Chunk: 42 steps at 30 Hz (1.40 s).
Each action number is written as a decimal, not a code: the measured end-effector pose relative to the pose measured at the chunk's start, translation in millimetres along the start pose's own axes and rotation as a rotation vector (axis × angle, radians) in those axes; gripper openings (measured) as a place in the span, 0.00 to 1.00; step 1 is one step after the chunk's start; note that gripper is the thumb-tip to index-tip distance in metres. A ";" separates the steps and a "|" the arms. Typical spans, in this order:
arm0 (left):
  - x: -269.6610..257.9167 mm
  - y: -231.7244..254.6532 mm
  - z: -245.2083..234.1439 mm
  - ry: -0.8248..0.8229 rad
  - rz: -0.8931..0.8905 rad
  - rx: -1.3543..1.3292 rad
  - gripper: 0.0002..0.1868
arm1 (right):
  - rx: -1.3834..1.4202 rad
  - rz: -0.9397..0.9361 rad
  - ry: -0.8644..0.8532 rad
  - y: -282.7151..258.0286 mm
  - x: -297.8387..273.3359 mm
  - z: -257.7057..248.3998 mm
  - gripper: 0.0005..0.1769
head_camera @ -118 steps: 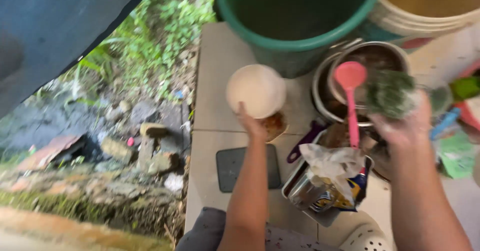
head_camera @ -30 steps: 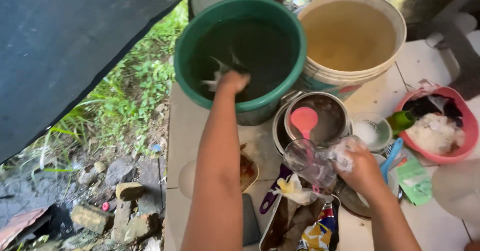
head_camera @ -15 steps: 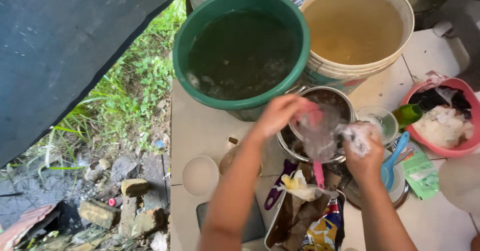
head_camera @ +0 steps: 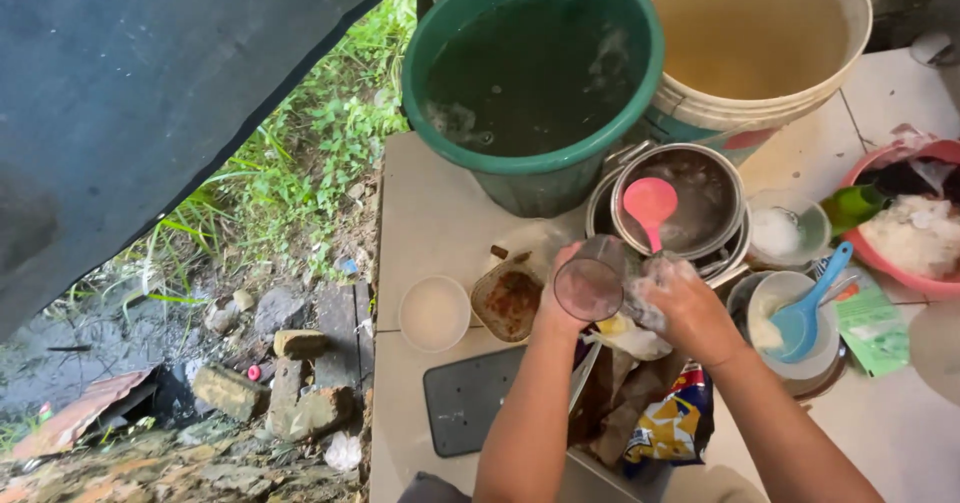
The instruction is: Washing various kitchen items like bowls, a strainer, and a cup using soap and water at an outdoor station.
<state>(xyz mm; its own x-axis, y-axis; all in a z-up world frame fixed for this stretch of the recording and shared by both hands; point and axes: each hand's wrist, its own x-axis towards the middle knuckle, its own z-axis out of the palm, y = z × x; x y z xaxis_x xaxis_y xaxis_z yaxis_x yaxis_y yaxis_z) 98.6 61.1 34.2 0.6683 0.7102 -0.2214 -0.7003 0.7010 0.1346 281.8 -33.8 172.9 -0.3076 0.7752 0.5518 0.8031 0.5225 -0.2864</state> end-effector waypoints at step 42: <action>-30.5 -52.1 3.8 0.243 0.162 0.129 0.21 | 0.851 0.782 0.016 43.9 -60.2 219.8 0.14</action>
<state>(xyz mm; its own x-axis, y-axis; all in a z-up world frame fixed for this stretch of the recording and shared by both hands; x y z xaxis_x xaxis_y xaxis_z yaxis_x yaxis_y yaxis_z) 115.6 3.2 37.6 0.4604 0.7876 -0.4096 -0.7447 0.5938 0.3047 223.4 20.6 -45.0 0.1330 0.9911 -0.0010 0.1660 -0.0233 -0.9858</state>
